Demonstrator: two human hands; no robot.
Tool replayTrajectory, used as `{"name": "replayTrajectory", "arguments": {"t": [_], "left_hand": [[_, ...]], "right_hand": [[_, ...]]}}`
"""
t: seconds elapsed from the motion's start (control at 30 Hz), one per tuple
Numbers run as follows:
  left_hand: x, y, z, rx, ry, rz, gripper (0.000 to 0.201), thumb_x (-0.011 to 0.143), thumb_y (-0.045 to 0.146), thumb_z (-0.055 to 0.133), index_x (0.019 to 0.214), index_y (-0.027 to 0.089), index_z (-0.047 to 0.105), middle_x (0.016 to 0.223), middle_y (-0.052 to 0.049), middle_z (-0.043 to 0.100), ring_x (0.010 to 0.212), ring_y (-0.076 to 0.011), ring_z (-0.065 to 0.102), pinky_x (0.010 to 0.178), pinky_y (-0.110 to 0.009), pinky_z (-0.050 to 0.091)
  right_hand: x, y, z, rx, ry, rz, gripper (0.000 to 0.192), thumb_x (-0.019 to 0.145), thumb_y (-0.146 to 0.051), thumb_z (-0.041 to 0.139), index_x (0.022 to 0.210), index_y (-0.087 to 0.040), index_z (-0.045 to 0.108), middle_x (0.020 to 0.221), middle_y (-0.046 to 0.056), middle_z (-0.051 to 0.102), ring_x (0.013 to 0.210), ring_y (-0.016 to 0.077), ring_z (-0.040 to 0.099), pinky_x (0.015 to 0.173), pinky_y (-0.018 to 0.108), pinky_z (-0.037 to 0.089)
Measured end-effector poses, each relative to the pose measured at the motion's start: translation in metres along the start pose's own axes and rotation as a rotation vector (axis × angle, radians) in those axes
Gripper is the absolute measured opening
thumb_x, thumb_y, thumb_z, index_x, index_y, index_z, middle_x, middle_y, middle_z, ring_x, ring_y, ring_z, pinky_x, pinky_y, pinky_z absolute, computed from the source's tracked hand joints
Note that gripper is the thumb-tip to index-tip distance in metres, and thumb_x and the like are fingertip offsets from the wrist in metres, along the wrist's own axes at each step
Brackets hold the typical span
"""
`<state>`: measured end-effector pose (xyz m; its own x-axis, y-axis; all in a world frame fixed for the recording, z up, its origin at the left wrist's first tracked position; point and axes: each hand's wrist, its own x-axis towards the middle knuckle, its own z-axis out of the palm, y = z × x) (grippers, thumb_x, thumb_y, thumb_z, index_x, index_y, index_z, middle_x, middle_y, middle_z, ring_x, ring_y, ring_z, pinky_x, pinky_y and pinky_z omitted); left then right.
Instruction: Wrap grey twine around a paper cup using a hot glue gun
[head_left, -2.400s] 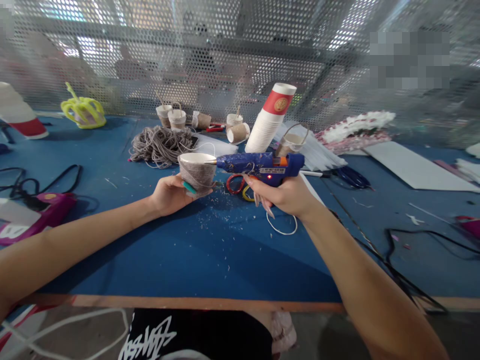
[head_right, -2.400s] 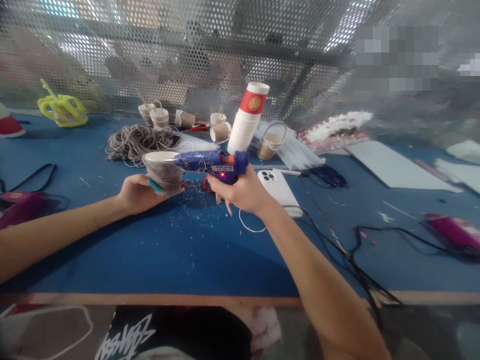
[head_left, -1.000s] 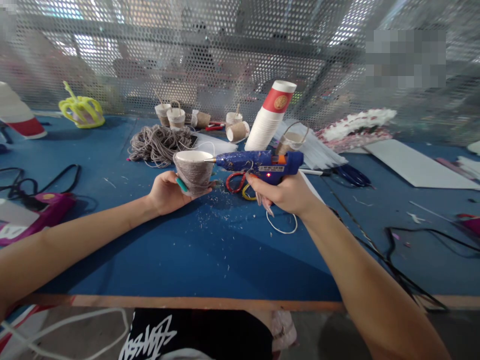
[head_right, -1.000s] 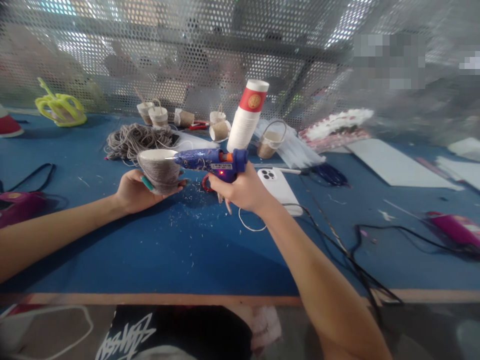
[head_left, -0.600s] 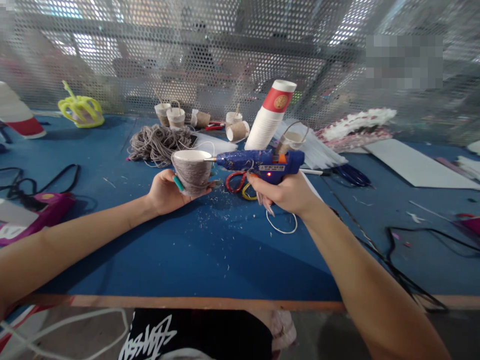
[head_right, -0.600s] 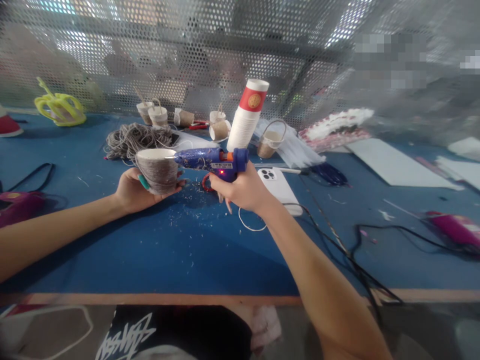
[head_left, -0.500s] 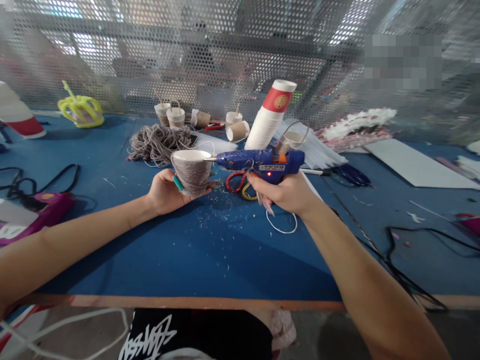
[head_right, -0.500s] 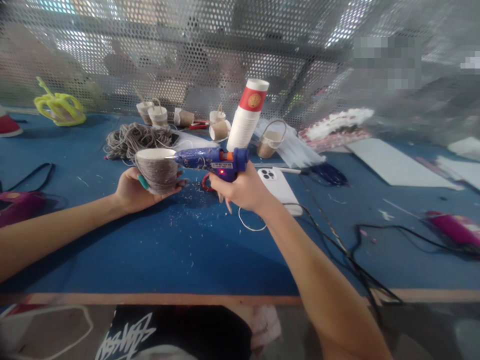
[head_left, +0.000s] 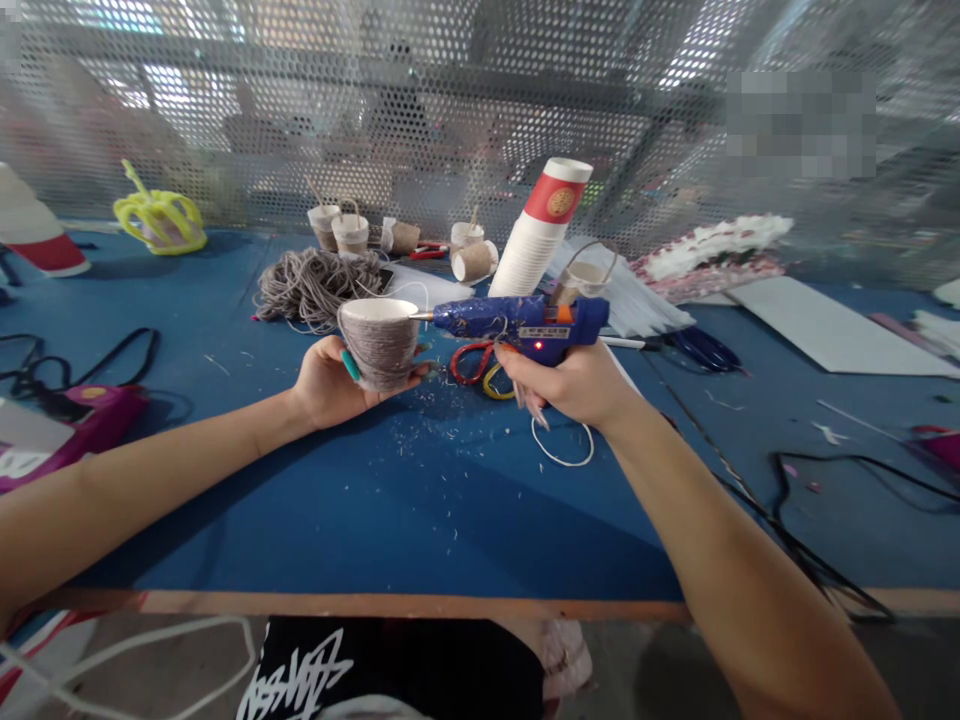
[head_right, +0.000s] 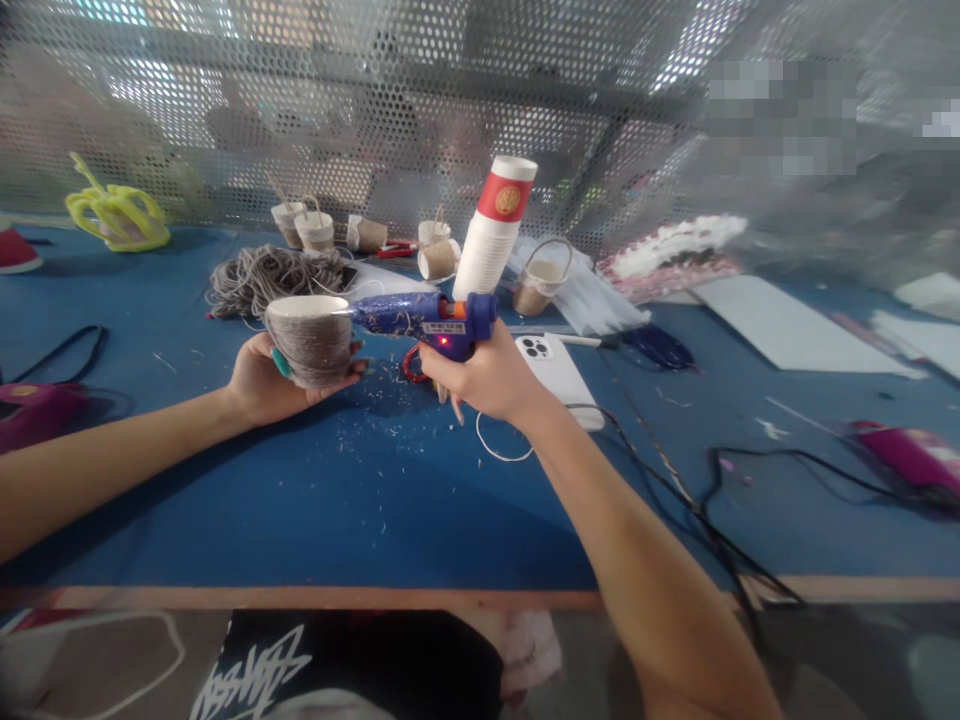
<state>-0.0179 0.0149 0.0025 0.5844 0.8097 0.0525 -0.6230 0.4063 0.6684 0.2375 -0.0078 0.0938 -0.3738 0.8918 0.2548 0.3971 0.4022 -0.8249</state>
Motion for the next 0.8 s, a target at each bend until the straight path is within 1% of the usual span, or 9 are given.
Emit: {"name": "replayTrajectory", "arguments": {"t": [0.2, 0.3, 0.37, 0.47, 0.5, 0.57, 0.63, 0.7, 0.8], "left_hand": [[0.0, 0.002, 0.002, -0.039, -0.037, -0.038, 0.064, 0.055, 0.026, 0.052, 0.116, 0.012, 0.063, 0.111, -0.008, 0.076, 0.105, -0.0243, 0.071, 0.103, -0.037, 0.05], [-0.002, 0.001, 0.006, -0.036, 0.003, -0.045, 0.066, 0.055, 0.024, 0.052, 0.119, 0.009, 0.06, 0.112, -0.008, 0.076, 0.105, -0.0249, 0.069, 0.111, -0.041, 0.042], [-0.003, 0.0, 0.008, -0.038, 0.055, -0.029, 0.068, 0.054, 0.023, 0.052, 0.12, 0.007, 0.059, 0.111, -0.009, 0.076, 0.106, -0.0268, 0.068, 0.115, -0.046, 0.036], [-0.002, -0.003, 0.011, -0.019, 0.137, 0.03, 0.068, 0.054, 0.019, 0.054, 0.121, 0.009, 0.058, 0.108, -0.01, 0.076, 0.106, -0.0288, 0.068, 0.115, -0.052, 0.035], [-0.002, -0.004, 0.012, -0.001, 0.155, 0.052, 0.068, 0.054, 0.018, 0.055, 0.121, 0.011, 0.059, 0.106, -0.009, 0.077, 0.106, -0.0289, 0.069, 0.113, -0.053, 0.037], [-0.001, -0.005, 0.013, 0.048, 0.174, 0.084, 0.066, 0.054, 0.015, 0.056, 0.12, 0.014, 0.061, 0.102, -0.007, 0.077, 0.104, -0.0282, 0.069, 0.111, -0.054, 0.039], [0.0, -0.006, 0.014, 0.103, 0.187, 0.095, 0.061, 0.054, 0.013, 0.059, 0.114, 0.015, 0.065, 0.098, -0.006, 0.076, 0.103, -0.0269, 0.07, 0.111, -0.051, 0.04], [0.0, -0.008, 0.013, 0.149, 0.205, 0.09, 0.052, 0.055, 0.013, 0.063, 0.107, 0.015, 0.068, 0.097, -0.006, 0.076, 0.101, -0.0258, 0.07, 0.11, -0.049, 0.042], [0.001, -0.01, 0.011, 0.197, 0.211, 0.091, 0.043, 0.057, 0.014, 0.071, 0.101, 0.013, 0.07, 0.097, -0.007, 0.077, 0.096, -0.0241, 0.071, 0.108, -0.046, 0.045]], "right_hand": [[0.007, 0.009, -0.008, -0.17, 0.078, -0.066, 0.019, 0.081, -0.033, 0.065, 0.071, -0.021, 0.055, 0.057, -0.002, 0.055, 0.047, 0.0128, 0.051, 0.046, 0.029, 0.044], [0.015, 0.018, -0.013, -0.468, 0.149, -0.088, 0.026, 0.082, -0.042, 0.067, 0.075, -0.019, 0.057, 0.067, 0.003, 0.06, 0.062, 0.019, 0.059, 0.058, 0.033, 0.047], [0.02, 0.028, -0.015, -0.748, 0.14, -0.03, 0.036, 0.077, -0.05, 0.073, 0.082, -0.018, 0.057, 0.08, 0.009, 0.063, 0.073, 0.025, 0.062, 0.063, 0.037, 0.046], [0.026, 0.048, -0.017, -0.994, 0.001, 0.134, 0.058, 0.069, -0.057, 0.079, 0.098, -0.013, 0.055, 0.097, 0.017, 0.06, 0.079, 0.0318, 0.063, 0.064, 0.04, 0.047], [0.028, 0.056, -0.017, -1.004, -0.044, 0.166, 0.062, 0.068, -0.057, 0.079, 0.103, -0.012, 0.054, 0.1, 0.018, 0.059, 0.081, 0.0331, 0.063, 0.065, 0.041, 0.048], [0.03, 0.066, -0.019, -0.976, -0.1, 0.147, 0.068, 0.067, -0.057, 0.08, 0.108, -0.011, 0.052, 0.105, 0.019, 0.056, 0.091, 0.0365, 0.062, 0.071, 0.045, 0.051], [0.029, 0.067, -0.02, -0.976, -0.066, 0.07, 0.07, 0.066, -0.054, 0.081, 0.112, -0.011, 0.051, 0.112, 0.021, 0.053, 0.106, 0.0423, 0.056, 0.083, 0.054, 0.051], [0.025, 0.057, -0.017, -0.948, 0.005, -0.026, 0.067, 0.069, -0.051, 0.079, 0.116, -0.011, 0.051, 0.118, 0.022, 0.051, 0.117, 0.0444, 0.049, 0.095, 0.059, 0.046], [0.013, 0.031, -0.003, -0.723, 0.002, -0.179, 0.052, 0.081, -0.049, 0.069, 0.116, -0.016, 0.051, 0.115, 0.017, 0.055, 0.114, 0.0359, 0.051, 0.097, 0.053, 0.046]]}}
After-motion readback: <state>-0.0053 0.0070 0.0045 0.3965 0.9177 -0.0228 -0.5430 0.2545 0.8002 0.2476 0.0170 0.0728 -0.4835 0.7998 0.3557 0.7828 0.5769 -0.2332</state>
